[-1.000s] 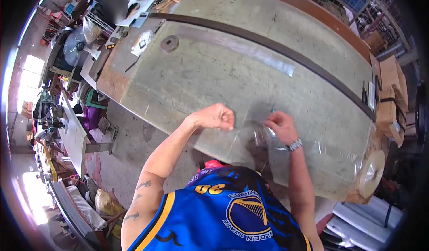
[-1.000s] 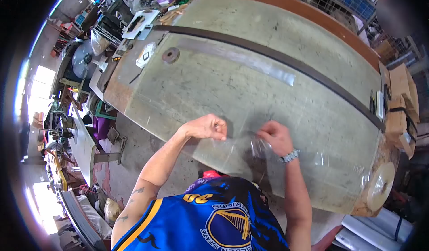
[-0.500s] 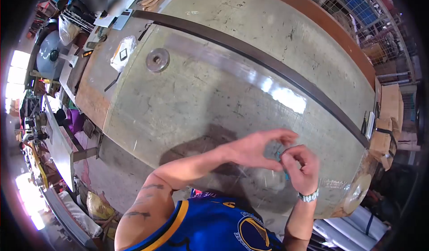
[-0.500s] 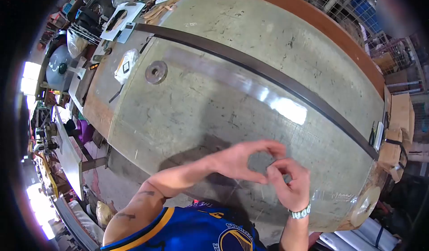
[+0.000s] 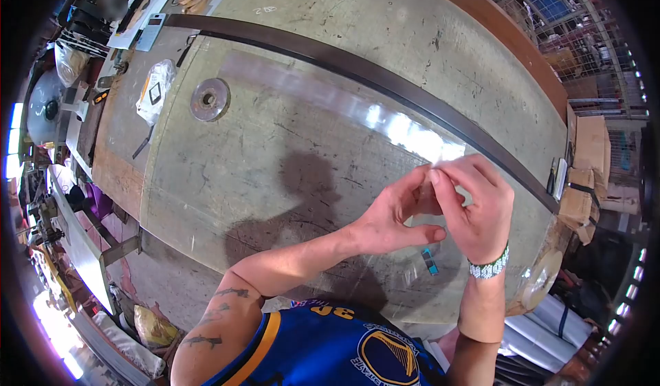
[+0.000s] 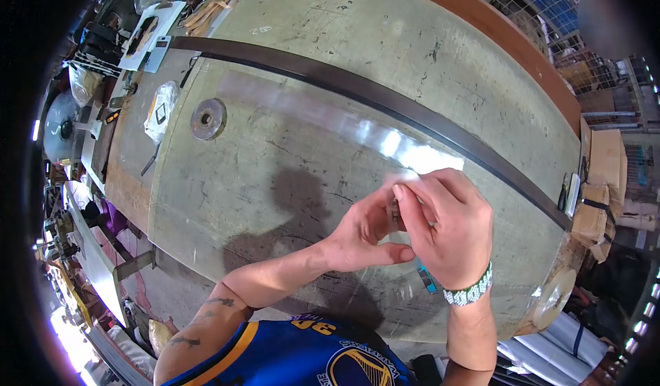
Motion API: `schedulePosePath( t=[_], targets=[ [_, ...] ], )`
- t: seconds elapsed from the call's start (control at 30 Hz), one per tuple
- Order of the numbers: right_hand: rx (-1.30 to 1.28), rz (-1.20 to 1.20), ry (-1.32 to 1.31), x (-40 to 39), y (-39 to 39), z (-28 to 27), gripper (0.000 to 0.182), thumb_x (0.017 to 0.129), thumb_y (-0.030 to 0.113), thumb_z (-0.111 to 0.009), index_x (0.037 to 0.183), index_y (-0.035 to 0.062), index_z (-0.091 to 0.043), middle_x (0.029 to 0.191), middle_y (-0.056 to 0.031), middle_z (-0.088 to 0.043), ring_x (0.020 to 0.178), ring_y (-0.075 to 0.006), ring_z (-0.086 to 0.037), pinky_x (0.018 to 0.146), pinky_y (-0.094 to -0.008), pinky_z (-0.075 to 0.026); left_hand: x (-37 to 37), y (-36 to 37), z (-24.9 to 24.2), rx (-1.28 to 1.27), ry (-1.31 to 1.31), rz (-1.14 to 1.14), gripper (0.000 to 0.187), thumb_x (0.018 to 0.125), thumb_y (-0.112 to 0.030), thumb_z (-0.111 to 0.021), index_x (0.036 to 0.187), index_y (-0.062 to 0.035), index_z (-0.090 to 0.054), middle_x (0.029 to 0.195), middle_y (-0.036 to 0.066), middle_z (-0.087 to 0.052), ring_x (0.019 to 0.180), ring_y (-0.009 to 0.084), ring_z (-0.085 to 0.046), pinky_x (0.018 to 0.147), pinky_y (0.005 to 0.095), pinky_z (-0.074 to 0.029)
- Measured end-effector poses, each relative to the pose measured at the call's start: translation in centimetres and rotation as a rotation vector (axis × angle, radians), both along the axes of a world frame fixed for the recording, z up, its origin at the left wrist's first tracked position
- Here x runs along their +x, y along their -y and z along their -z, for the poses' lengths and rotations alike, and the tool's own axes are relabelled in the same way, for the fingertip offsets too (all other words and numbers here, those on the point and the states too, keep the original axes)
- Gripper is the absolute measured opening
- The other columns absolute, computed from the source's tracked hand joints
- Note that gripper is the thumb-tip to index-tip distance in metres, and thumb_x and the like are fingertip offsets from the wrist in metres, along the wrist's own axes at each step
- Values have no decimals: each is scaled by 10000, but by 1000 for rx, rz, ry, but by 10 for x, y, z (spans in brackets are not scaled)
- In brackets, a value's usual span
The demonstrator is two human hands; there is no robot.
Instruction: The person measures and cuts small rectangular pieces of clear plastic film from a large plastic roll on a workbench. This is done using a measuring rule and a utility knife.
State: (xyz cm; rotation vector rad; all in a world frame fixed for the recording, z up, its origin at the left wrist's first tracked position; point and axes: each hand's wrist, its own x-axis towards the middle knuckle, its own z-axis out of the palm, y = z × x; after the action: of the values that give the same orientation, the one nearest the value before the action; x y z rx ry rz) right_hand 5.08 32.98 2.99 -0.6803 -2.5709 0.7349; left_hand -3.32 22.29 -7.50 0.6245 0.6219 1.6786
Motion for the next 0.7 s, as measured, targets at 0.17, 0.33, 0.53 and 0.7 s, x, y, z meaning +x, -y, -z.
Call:
schedulePosePath(
  t=[0.17,0.33,0.53,0.7],
  targets=[
    [44,-84,-20,-19,-18,-3,108,807,40,-754,904,6,-718,821,-116,-677,688,-237,-660,631,-337,-533,-3,-4,-7,-139,202,75,597,848,39,-685,1380,-70,-437,1000,57,-611,862,144,-644,820,327,-556],
    [-275,289,-166,0,-65,0,158,926,162,-726,962,8,-729,805,-13,-689,676,-91,-624,591,-239,-471,-29,5,-9,-340,-472,-1,595,807,15,-656,1370,-56,-473,900,34,-584,705,120,-596,680,287,-553],
    [-660,680,-281,92,-143,57,230,966,279,-669,903,61,-704,798,-28,-690,583,-92,-601,507,-226,-403,-170,51,13,-427,-1013,-54,303,887,-148,-734,1166,-35,-704,1033,92,-725,892,134,-664,786,261,-563],
    [-949,830,-309,115,-133,132,203,949,279,-672,933,77,-685,786,-31,-675,574,-128,-597,485,-253,-408,-299,60,7,-714,-1071,144,237,895,-216,-757,1029,-20,-763,896,33,-745,747,97,-659,630,248,-528]
  ],
)
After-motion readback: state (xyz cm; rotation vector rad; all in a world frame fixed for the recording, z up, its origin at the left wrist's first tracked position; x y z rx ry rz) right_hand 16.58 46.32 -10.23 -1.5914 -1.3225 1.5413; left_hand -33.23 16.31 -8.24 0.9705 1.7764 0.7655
